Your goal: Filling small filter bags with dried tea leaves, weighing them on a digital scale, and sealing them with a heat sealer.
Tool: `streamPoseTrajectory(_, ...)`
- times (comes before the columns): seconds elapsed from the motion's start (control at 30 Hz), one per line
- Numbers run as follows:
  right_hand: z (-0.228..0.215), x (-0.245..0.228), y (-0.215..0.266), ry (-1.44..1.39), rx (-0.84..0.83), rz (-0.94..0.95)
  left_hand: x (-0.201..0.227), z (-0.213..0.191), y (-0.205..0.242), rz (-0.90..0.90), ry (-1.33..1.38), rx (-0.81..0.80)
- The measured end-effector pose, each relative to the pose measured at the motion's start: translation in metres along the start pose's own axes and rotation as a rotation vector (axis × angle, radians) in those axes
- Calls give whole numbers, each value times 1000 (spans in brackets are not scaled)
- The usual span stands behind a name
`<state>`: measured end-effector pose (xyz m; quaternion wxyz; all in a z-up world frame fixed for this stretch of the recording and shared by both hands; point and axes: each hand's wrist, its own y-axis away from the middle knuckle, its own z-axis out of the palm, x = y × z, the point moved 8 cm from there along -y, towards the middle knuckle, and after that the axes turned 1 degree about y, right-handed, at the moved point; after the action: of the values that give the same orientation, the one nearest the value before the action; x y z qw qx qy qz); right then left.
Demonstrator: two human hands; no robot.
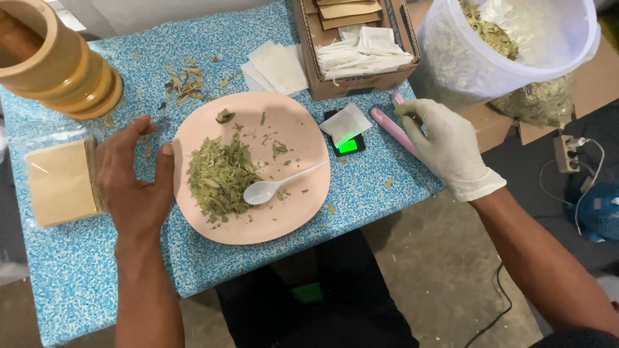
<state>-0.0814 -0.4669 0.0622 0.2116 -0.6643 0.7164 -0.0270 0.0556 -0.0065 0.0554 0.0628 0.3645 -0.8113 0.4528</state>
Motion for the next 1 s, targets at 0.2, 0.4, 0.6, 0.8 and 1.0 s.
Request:
streamPoseTrajectory(0.2,6,0,0,-120,-186,233,-8,-1,0,-70,-18,-18)
streamPoseTrajectory(0.4,13,-20,2,-329,-193,41,-25,1,6,-255,123,-62)
streamPoseTrajectory(0.6,28,-12,2,-198,-305,178,-37,15,8,-506,145,-229)
streamPoseTrajectory(0.8,25,-27,0,-252,-305,136,-44,16,12,-581,247,-208)
streamPoseTrajectory(1.0,40,-27,-2,-304,-310,125,-57,25,19,-617,293,-265)
